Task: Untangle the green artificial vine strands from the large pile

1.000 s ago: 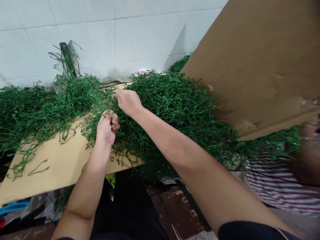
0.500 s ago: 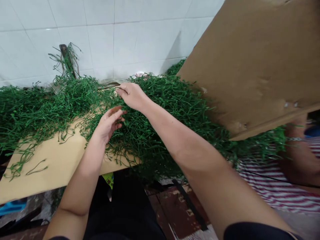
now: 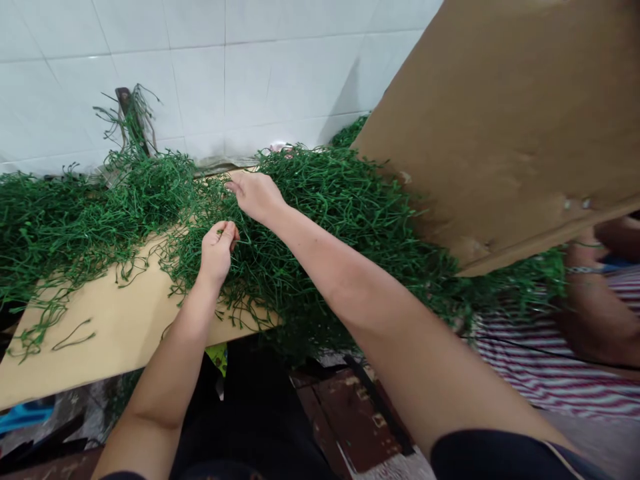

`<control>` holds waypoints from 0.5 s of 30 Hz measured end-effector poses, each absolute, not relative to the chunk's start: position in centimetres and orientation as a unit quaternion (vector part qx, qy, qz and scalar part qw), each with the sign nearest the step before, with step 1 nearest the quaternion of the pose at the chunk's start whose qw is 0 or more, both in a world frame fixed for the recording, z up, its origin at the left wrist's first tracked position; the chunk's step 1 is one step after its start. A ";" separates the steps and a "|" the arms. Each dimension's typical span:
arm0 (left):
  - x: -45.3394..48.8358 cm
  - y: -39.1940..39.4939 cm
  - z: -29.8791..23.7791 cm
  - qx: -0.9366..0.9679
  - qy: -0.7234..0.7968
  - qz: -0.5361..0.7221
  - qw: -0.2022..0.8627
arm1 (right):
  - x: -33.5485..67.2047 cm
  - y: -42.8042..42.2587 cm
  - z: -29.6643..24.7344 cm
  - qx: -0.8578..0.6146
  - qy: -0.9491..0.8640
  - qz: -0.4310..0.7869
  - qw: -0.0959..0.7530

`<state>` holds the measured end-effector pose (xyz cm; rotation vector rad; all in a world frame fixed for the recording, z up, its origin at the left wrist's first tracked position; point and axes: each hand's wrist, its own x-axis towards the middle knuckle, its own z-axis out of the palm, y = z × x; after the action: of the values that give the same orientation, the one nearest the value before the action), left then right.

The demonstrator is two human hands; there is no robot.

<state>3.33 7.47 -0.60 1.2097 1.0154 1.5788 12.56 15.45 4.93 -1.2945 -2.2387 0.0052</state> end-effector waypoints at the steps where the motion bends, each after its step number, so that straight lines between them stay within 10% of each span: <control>1: 3.5 7.3 -0.7 0.496 0.425 0.643 0.400 | 12.4 15.8 4.7 -0.485 -0.828 0.001 0.281; 8: 3.4 4.2 0.0 0.574 0.474 0.619 0.250 | 16.3 21.1 5.3 -0.618 -0.682 0.082 0.383; 15: 1.1 6.7 -1.0 0.643 0.562 0.467 0.231 | 16.6 18.0 7.6 -0.440 -0.755 0.256 0.414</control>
<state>1.07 6.67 -0.99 1.7670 1.5441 1.2837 16.60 17.99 7.63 -1.1058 -1.8969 0.6444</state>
